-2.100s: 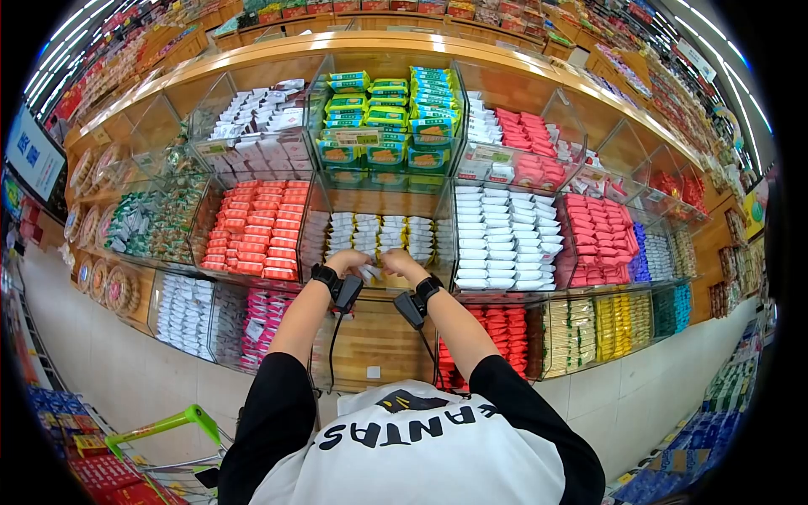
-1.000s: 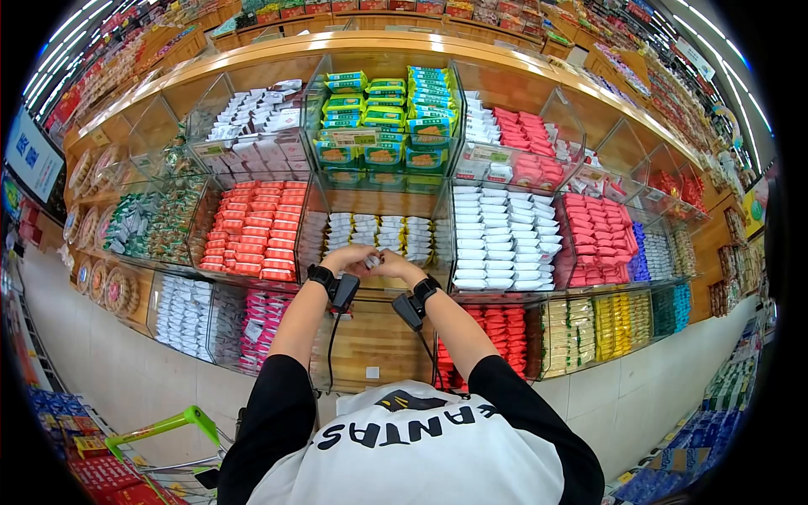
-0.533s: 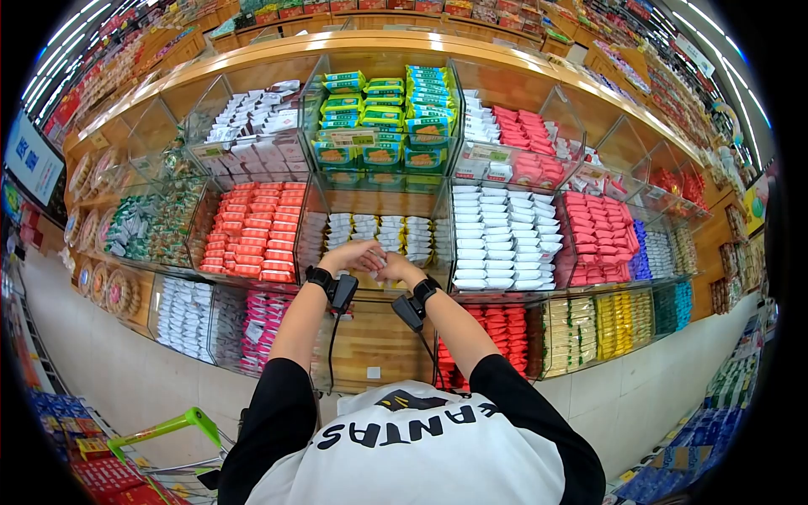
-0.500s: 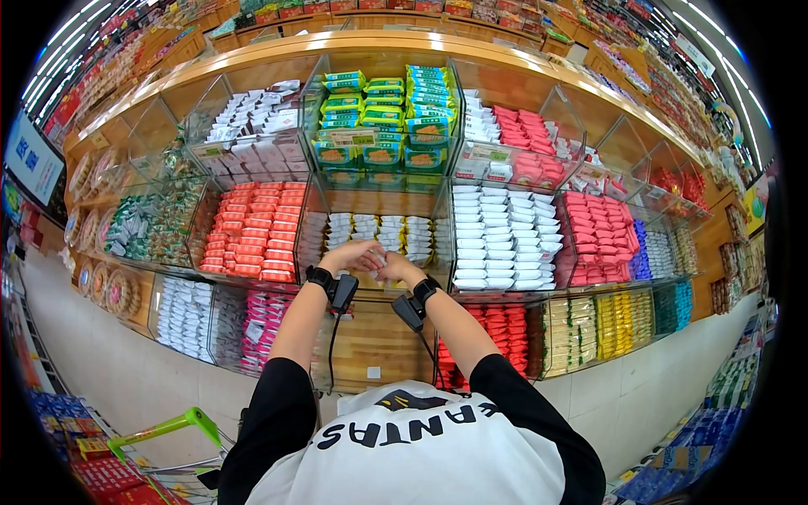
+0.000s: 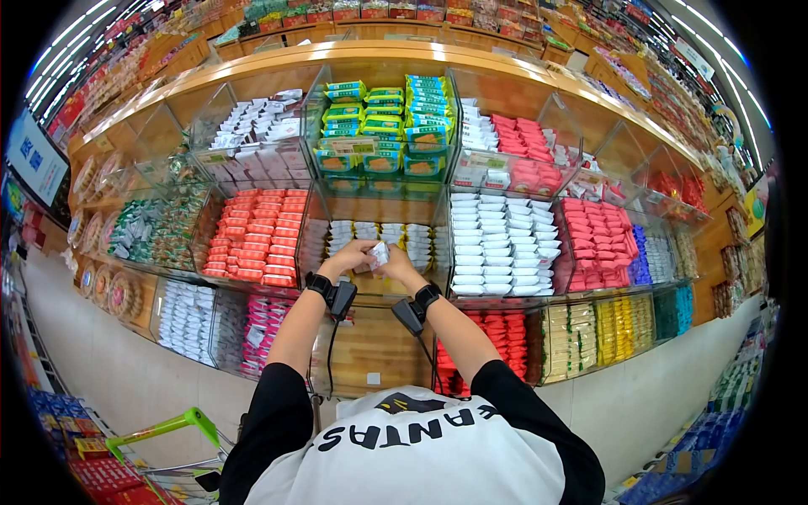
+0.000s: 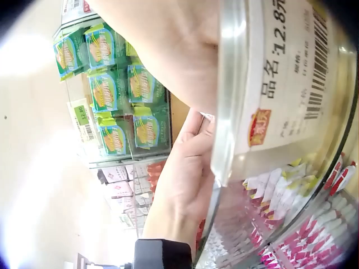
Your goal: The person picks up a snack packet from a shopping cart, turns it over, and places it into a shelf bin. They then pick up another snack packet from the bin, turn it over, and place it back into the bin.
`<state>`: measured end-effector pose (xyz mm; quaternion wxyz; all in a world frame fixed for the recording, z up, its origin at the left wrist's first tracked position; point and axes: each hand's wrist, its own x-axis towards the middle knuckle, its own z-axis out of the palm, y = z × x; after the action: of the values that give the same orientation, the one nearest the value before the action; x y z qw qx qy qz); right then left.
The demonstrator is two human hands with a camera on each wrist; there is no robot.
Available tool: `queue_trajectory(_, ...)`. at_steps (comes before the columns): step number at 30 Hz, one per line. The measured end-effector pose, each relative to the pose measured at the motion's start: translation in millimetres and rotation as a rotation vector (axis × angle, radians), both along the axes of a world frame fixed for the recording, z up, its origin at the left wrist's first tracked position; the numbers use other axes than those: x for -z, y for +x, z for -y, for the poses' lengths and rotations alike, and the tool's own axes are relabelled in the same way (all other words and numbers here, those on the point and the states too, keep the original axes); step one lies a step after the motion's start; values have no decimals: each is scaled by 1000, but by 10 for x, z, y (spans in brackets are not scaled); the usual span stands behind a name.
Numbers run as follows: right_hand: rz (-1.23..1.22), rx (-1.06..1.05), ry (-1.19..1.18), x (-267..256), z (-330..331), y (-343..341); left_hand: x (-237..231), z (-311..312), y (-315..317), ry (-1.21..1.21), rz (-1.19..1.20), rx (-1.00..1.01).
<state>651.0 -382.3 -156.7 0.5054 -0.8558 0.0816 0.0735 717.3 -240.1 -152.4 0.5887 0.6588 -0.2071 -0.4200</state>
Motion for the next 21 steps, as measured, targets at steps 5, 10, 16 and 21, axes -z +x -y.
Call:
queue_trajectory(5,157,21,144,-159,-7,26,-237,-62,3,-59,62,-102)
queue_trajectory(10,275,-73,194,-710,80,-102,-979,-69,-223,46,455,-93)
queue_trajectory(16,380,-242,277,-1144,210,-431,-1347,-107,-803,-53,641,-266)
queue_trajectory(21,448,-490,22,-1324,288,-876,-1186,-312,-1298,-6,589,-290)
